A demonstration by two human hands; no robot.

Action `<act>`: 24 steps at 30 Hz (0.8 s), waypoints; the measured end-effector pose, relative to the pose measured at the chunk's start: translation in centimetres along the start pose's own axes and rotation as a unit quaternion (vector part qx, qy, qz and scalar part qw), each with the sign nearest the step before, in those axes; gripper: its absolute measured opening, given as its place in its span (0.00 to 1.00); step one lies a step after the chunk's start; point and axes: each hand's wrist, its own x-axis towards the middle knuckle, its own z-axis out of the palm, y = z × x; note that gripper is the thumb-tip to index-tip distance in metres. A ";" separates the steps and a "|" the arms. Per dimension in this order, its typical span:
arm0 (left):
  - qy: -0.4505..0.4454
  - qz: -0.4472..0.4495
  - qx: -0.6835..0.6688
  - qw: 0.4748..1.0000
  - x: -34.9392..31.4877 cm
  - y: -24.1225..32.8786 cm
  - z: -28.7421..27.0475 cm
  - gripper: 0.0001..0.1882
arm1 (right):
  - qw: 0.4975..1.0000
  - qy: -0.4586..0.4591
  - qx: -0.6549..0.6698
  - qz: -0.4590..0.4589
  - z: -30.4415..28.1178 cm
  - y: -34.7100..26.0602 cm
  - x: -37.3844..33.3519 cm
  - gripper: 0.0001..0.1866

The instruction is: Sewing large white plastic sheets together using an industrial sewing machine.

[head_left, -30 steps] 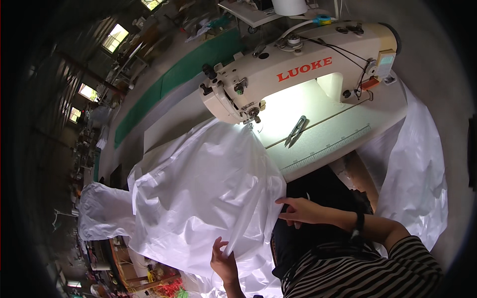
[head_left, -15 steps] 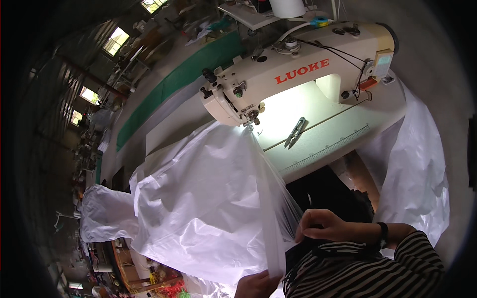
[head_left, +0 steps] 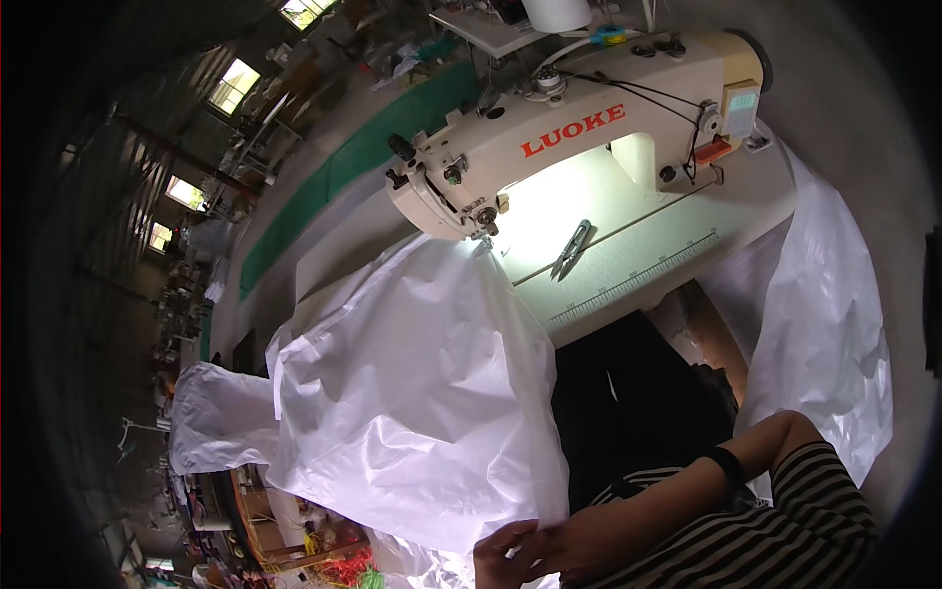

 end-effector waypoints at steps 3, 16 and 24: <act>0.062 -0.072 -0.008 0.995 -0.5 0.8 0.0 0.12 | 0.995 0.037 -0.025 -0.088 1.3 2.0 0.5 0.19; 0.236 0.026 -0.005 0.971 -0.6 -1.2 -1.3 0.07 | 0.944 -0.078 0.000 0.320 -2.3 3.2 0.5 0.23; 0.167 0.130 0.191 0.958 -1.1 1.6 -1.3 0.07 | 0.995 0.063 0.046 0.059 -0.6 1.1 1.2 0.14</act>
